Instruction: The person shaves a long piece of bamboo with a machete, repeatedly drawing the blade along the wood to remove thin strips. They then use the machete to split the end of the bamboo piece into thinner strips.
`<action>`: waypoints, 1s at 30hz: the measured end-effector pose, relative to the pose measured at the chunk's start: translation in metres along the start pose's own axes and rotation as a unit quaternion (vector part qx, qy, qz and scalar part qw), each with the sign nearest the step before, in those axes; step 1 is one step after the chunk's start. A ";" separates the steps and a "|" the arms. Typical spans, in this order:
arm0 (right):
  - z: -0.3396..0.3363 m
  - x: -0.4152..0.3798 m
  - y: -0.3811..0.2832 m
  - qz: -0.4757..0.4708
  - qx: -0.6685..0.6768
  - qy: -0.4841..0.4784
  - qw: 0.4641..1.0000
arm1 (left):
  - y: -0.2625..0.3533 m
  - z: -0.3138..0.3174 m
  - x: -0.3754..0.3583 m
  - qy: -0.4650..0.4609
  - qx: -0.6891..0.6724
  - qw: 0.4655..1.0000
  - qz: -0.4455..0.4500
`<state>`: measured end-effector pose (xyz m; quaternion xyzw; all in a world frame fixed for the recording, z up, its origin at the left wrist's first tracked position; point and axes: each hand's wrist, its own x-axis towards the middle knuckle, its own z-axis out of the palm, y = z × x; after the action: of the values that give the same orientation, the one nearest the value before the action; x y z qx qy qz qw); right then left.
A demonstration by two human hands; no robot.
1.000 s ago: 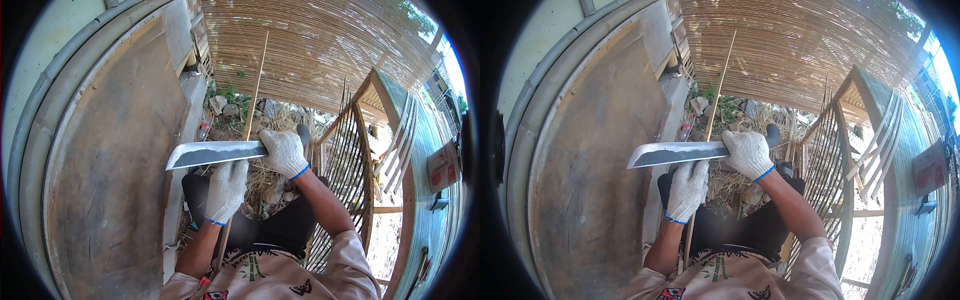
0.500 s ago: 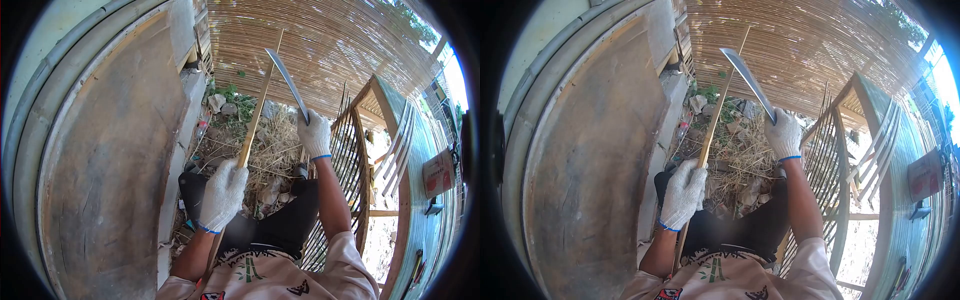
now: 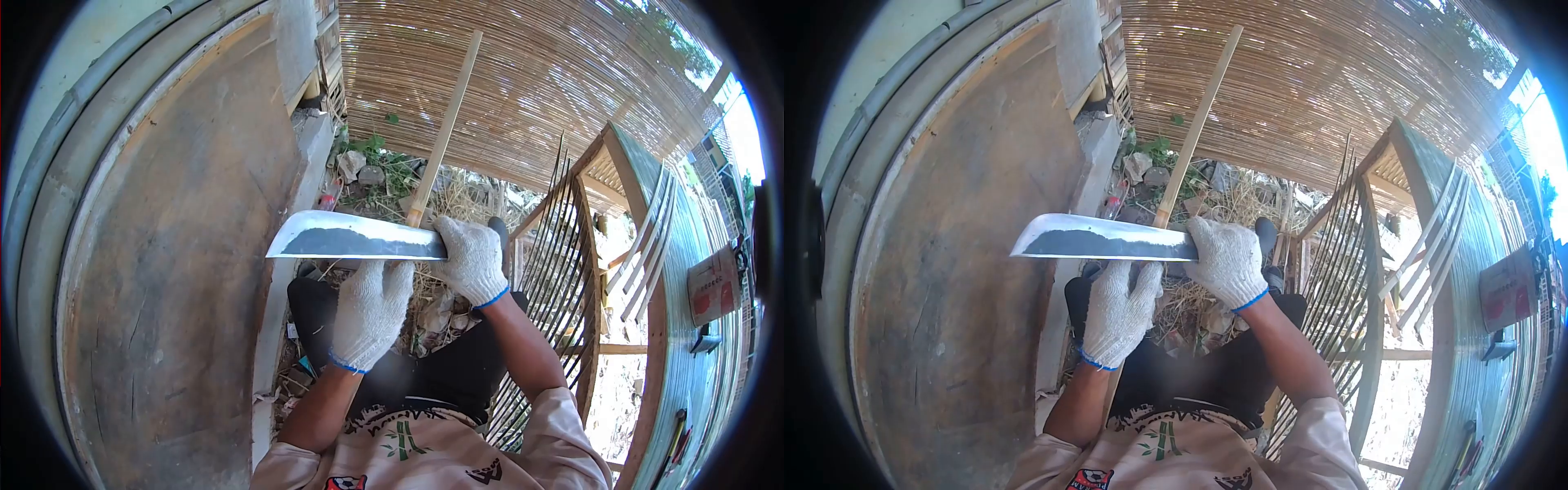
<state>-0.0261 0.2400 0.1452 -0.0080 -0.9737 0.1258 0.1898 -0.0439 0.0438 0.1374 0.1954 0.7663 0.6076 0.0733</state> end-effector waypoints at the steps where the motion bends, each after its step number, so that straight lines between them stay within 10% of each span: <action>1: 0.001 0.002 0.000 -0.001 -0.008 -0.010 1.000 | -0.001 0.001 0.000 0.002 -0.002 1.000 0.003; 16: 0.013 0.023 0.047 -0.004 -0.078 0.054 0.995 | -0.003 0.001 0.000 -0.035 -0.052 0.994 -0.092; 21: 0.003 0.028 0.087 0.234 -0.003 0.136 0.963 | -0.005 -0.014 -0.010 -0.049 -0.157 0.973 -0.164; 30: -0.005 0.001 0.004 -0.009 -0.053 -0.088 0.995 | -0.026 0.008 0.002 -0.073 -0.290 0.935 -0.192</action>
<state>-0.0251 0.2456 0.1489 0.0016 -0.9920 0.0729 0.1032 -0.0489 0.0469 0.1107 0.0589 0.5724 0.7618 0.2974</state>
